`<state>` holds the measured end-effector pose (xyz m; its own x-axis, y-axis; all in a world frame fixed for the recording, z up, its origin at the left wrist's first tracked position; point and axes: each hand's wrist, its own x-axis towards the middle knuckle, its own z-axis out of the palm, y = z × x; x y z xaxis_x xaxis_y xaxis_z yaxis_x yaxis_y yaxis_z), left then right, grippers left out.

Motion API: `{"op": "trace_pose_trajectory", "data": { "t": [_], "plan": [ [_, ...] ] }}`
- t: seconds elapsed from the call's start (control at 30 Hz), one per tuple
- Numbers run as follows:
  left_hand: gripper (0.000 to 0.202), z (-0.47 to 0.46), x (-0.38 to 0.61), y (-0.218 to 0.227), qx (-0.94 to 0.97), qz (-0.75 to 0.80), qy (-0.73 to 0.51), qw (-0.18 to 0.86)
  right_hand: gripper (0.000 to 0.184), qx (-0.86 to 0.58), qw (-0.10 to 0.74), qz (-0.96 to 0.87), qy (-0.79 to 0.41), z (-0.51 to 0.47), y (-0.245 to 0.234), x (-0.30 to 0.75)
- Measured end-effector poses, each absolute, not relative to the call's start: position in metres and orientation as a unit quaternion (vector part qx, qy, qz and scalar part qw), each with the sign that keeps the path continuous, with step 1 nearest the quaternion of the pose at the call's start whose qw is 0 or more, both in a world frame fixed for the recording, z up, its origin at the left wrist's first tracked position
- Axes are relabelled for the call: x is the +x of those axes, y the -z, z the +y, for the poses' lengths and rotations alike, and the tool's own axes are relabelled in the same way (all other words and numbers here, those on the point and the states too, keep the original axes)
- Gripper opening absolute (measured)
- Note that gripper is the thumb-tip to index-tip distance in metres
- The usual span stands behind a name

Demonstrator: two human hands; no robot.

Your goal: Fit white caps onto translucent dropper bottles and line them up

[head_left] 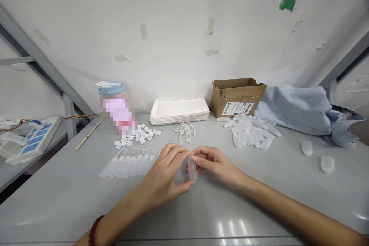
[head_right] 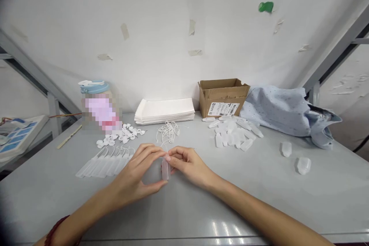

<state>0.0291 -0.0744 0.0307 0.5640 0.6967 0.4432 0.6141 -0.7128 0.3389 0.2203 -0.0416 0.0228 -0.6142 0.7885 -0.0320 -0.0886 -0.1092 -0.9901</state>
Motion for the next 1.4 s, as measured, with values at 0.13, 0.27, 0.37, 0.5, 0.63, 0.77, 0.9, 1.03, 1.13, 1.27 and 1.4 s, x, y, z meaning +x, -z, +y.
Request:
{"op": "trace_pose_trajectory", "data": {
  "t": [0.13, 0.27, 0.37, 0.5, 0.63, 0.77, 0.9, 1.03, 1.13, 1.27, 1.4],
  "plan": [
    [0.048, -0.08, 0.016, -0.026, 0.874, 0.4, -0.27, 0.063, 0.028, -0.333, 0.309, -0.628, -0.632, -0.041, -0.017, 0.218],
    [0.048, -0.084, 0.006, -0.02, 0.859, 0.432, -0.269, 0.057, 0.023, -0.333, 0.304, -0.661, -0.6, -0.043, -0.01, 0.218],
    [0.049, -0.087, 0.002, -0.018, 0.855, 0.439, -0.265, 0.075, 0.026, -0.308, 0.319, -0.682, -0.581, -0.045, -0.011, 0.216],
    [0.048, -0.086, 0.0, -0.019, 0.856, 0.436, -0.264, 0.086, 0.03, -0.275, 0.324, -0.725, -0.542, -0.049, -0.014, 0.212],
    [0.044, -0.084, -0.002, -0.022, 0.861, 0.439, -0.243, 0.089, 0.032, -0.283, 0.313, -0.75, -0.509, -0.05, -0.013, 0.211],
    [0.042, -0.083, -0.006, -0.026, 0.861, 0.45, -0.213, 0.107, 0.036, -0.285, 0.273, -0.786, -0.475, -0.051, -0.013, 0.212],
    [0.039, -0.081, -0.015, -0.029, 0.859, 0.459, -0.196, 0.118, 0.043, -0.256, 0.246, -0.827, -0.436, -0.052, -0.014, 0.214],
    [0.035, -0.074, -0.024, -0.033, 0.859, 0.463, -0.179, 0.126, 0.047, -0.251, 0.24, -0.841, -0.415, -0.055, -0.011, 0.217],
    [0.036, -0.07, -0.027, -0.036, 0.856, 0.47, -0.172, 0.131, 0.047, -0.256, 0.23, -0.845, -0.409, -0.057, -0.008, 0.217],
    [0.043, -0.066, -0.028, -0.041, 0.86, 0.465, -0.152, 0.145, 0.046, -0.265, 0.215, -0.852, -0.397, -0.058, -0.003, 0.217],
    [0.04, -0.063, -0.031, -0.045, 0.859, 0.473, -0.119, 0.158, 0.046, -0.267, 0.203, -0.867, -0.368, -0.056, 0.001, 0.215]
  ]
}}
